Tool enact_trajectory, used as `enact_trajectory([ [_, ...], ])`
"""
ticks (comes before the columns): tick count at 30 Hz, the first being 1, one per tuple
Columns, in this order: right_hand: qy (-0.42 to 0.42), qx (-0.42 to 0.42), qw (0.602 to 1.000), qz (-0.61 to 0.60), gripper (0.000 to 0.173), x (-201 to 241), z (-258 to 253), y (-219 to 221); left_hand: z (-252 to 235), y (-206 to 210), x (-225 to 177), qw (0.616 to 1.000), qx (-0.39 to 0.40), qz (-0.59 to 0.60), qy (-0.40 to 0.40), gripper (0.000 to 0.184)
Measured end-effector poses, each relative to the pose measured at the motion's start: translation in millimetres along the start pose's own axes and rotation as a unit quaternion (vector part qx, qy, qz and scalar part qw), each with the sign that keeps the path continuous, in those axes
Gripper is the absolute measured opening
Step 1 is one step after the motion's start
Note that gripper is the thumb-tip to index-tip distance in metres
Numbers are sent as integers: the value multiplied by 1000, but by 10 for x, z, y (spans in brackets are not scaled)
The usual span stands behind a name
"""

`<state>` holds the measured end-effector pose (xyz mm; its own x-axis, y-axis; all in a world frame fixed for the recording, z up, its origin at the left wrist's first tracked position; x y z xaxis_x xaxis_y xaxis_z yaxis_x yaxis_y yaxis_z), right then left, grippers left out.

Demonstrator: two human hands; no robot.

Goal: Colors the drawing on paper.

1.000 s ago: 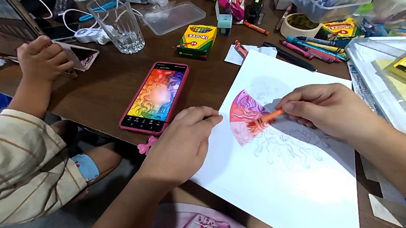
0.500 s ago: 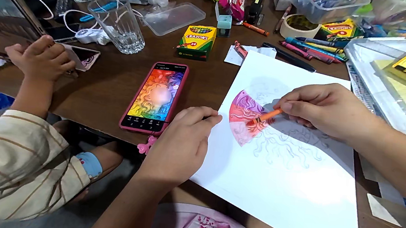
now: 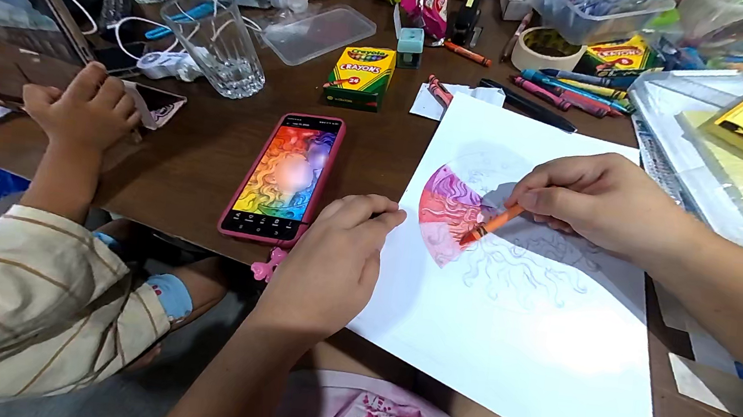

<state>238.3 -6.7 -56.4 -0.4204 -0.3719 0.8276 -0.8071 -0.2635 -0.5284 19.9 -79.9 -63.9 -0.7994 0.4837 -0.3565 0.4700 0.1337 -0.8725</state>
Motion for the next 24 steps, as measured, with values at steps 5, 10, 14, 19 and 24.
enact_trajectory([
  [5, 4, 1, 1000, 4, 21, -6, 0, -6, 3, -3, 0, 1000, -4, 3, 0, 40],
  [10, 6, 3, 1000, 3, 19, 1, 0, -7, 2, -7, -5, 1000, -4, 2, 2, 39],
  [14, 21, -6, 1000, 7, 18, -4, 6, -21, 0, -8, -6, 1000, -5, 2, 1, 39],
  [19, 9, -5, 1000, 0, 21, -7, 2, -24, 3, -11, -4, 1000, -8, 6, 1, 39],
  [24, 12, -4, 1000, 11, 21, 5, 3, -25, 1, -8, -2, 1000, -3, 4, -2, 39],
])
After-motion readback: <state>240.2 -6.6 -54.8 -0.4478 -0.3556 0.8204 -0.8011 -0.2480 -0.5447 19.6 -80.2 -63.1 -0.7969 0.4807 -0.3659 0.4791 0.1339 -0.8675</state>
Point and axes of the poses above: each hand's wrist, its own z-axis away from the middle knuckle, its own y-axis out of the palm, x = y × z, the point moved 9 cm from there along -z, towards the middle knuckle, and after that the axes turned 2 degrees about -y, right-handed, at the moved point
